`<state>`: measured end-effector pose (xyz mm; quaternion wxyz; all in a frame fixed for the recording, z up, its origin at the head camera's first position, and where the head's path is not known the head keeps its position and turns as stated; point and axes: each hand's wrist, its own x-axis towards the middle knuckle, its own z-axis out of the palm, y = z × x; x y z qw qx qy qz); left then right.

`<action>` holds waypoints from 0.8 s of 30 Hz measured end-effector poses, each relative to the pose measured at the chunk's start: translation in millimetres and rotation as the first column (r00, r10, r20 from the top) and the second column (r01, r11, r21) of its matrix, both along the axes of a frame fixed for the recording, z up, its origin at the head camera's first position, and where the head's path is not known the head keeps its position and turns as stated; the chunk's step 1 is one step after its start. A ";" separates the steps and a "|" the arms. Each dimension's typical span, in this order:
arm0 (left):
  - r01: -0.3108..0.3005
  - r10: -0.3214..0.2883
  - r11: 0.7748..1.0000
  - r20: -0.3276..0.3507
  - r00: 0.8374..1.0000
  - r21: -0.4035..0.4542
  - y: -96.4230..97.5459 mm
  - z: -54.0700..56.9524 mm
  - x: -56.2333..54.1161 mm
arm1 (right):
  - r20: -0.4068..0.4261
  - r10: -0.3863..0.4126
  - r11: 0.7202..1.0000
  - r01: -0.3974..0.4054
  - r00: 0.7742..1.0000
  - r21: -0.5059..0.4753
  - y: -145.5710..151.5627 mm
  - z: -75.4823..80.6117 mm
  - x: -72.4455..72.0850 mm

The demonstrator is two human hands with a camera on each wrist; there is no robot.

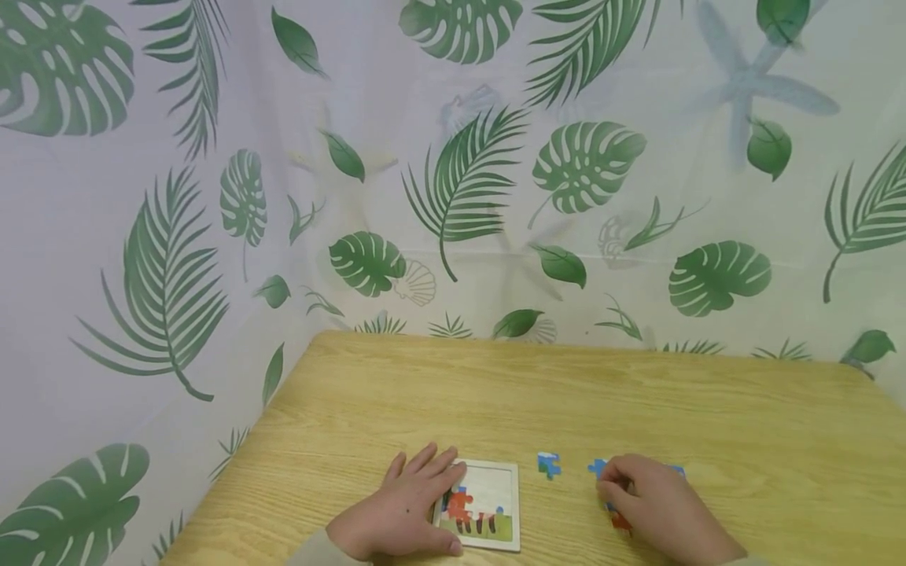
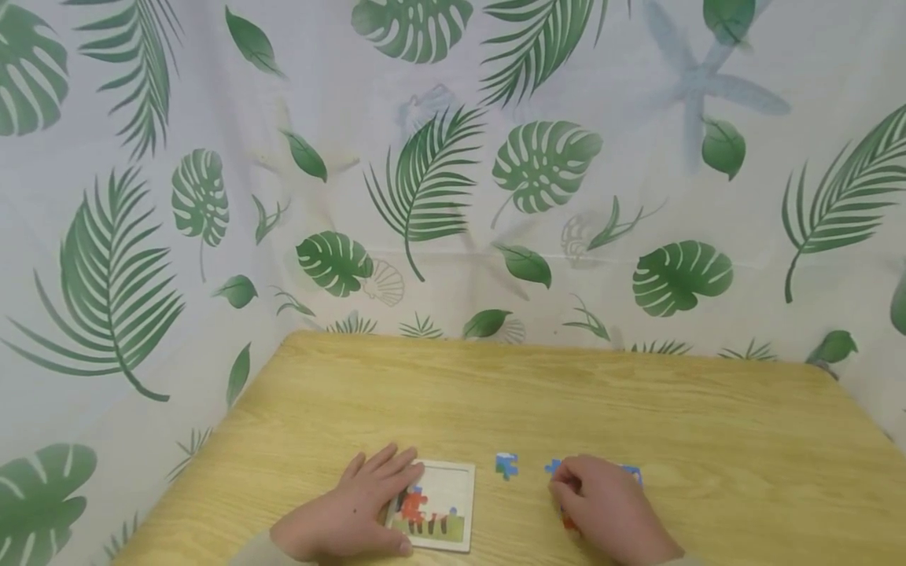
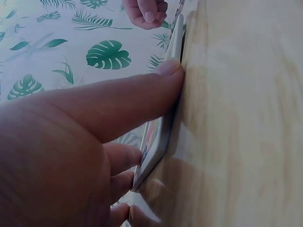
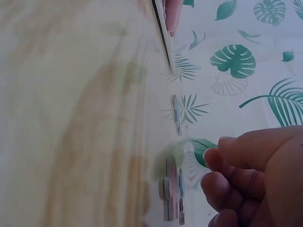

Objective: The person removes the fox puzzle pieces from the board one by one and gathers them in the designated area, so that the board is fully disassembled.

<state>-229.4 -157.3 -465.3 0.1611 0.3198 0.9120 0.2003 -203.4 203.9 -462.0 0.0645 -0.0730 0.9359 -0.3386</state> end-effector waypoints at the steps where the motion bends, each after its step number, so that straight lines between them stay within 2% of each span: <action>1: 0.002 -0.002 1.000 0.001 1.000 0.000 0.2 0.5 -0.1 | -0.010 0.011 1.000 -0.011 1.000 -0.009 -1.4 1.2 0.4; 5: 0.011 -0.011 1.000 0.010 1.000 -0.001 1.0 3.4 0.0 | -0.038 0.041 0.999 -0.043 0.998 -0.033 -7.6 4.4 0.7; 11: -0.001 0.001 1.000 0.028 1.000 0.002 1.8 4.2 0.3 | -0.074 0.028 0.999 -0.026 0.997 0.028 -21.9 6.8 -3.7; 15: -0.021 0.021 1.000 0.025 0.999 0.005 2.4 3.3 1.0 | -0.085 0.038 0.999 -0.036 0.996 0.022 -30.8 6.2 -5.1; 19: -0.036 0.036 0.999 0.005 0.999 -0.015 3.5 2.3 1.0 | -0.126 0.092 0.996 -0.091 0.988 0.015 -40.1 4.3 -5.2; 24: -0.046 0.046 0.999 0.005 0.999 -0.028 3.7 1.9 1.1 | -0.135 0.190 0.981 -0.195 0.972 -0.024 -55.1 6.3 -5.9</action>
